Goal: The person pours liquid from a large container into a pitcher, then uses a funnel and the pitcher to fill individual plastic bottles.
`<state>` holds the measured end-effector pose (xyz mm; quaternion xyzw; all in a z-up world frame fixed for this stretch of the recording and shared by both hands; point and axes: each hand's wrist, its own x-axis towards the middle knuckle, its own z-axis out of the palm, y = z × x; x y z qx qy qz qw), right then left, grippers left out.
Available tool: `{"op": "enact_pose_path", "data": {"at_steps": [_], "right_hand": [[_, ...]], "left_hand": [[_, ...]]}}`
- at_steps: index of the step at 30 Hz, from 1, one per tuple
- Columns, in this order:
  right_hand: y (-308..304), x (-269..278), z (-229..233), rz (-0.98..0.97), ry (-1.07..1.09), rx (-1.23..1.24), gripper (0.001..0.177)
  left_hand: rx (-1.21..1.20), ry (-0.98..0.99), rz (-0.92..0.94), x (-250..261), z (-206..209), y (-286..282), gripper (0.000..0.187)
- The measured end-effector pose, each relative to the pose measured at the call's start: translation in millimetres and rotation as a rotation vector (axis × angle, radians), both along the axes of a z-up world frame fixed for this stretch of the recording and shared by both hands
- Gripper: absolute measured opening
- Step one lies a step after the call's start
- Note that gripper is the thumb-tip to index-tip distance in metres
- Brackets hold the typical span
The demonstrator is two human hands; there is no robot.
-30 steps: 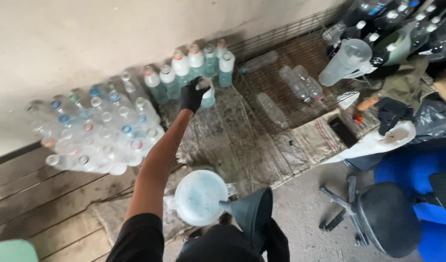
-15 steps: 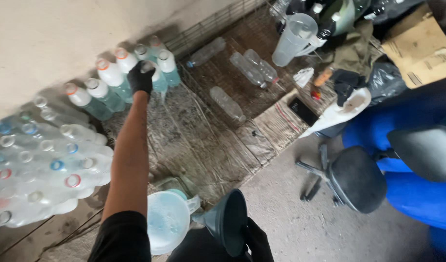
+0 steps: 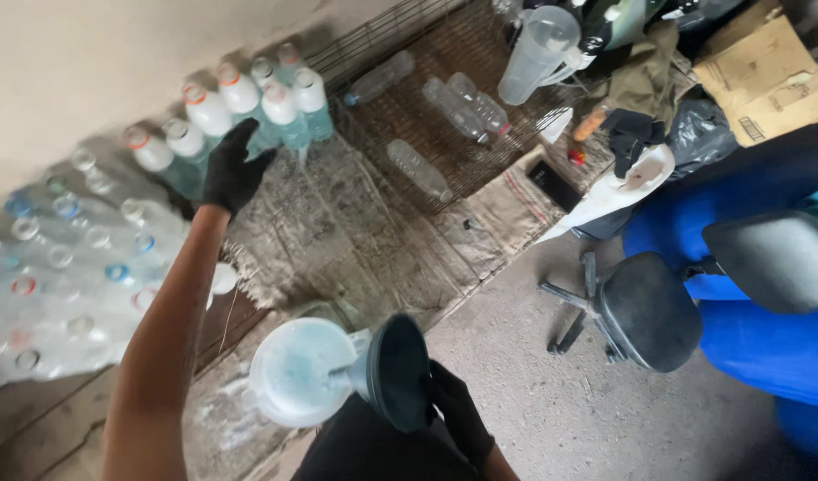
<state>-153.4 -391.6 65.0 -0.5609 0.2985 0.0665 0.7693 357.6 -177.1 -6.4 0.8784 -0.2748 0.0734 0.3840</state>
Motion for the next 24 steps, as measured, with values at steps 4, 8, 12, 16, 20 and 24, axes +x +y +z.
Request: {"op": "enact_pose_path", "data": {"at_steps": [4,8,12,16,20,24], "right_hand": [[20.4,16.2,-0.7,0.106,-0.066,-0.007,0.019],[37.6,19.7,-43.4,0.147,-0.153,0.057,0.027],[63.7,38.3,-26.4,0.207,-0.153,-0.049,0.022],[89.3,51.9,-3.5,0.291,-0.123,-0.129,0.030],[105.9,60.3,-7.9,0.349,-0.164,-0.057,0.031],[124.3,70.9,3.3,0.388,-0.119,-0.098,0.026]], "left_hand": [[-0.169,-0.042,-0.019,-135.9,88.9,79.1,0.037],[-0.273,-0.121,0.282,-229.3,87.9,170.2,0.021],[-0.310,-0.264,0.756,-297.0,51.2,254.5,0.011],[-0.347,-0.184,0.946,-323.5,16.1,295.2,0.028],[-0.271,-0.205,0.910,-299.2,-6.7,301.4,0.056],[-0.119,-0.089,0.919,-256.0,-15.5,298.5,0.074]]}}
